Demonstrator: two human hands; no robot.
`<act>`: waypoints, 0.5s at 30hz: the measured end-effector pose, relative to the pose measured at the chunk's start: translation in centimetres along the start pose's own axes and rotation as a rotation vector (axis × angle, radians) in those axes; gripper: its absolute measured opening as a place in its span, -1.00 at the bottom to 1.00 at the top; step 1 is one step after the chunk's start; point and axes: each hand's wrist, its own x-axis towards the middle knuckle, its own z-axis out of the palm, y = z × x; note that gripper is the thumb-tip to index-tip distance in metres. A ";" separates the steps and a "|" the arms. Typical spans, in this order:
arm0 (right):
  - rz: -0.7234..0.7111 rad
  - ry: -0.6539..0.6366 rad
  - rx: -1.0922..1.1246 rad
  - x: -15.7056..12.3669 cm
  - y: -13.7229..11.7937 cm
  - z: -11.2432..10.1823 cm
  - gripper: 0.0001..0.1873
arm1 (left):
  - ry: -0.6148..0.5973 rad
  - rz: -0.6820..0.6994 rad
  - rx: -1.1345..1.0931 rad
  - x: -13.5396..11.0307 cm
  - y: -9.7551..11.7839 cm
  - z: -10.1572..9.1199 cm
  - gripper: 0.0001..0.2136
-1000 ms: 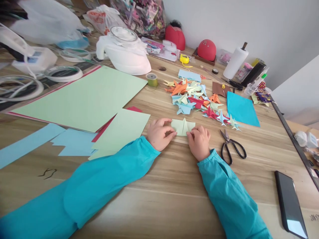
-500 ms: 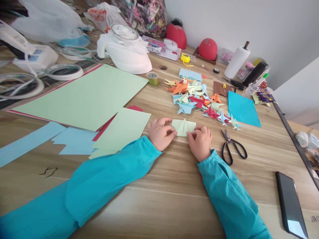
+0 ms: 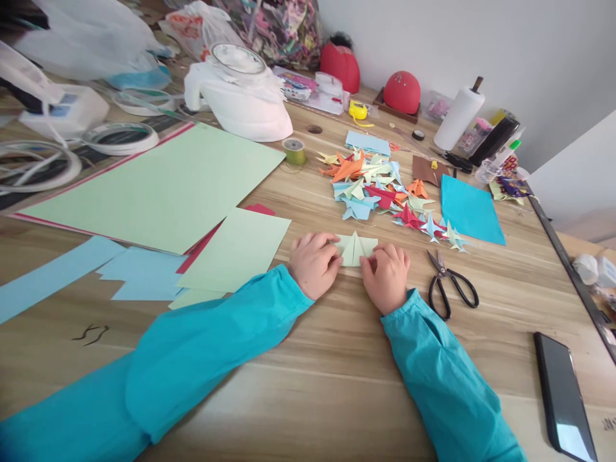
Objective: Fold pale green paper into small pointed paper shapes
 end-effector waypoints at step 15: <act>-0.034 0.003 -0.078 -0.1 -0.5 -0.4 -0.85 | -0.005 -0.019 0.000 -0.2 0.2 -0.1 -0.91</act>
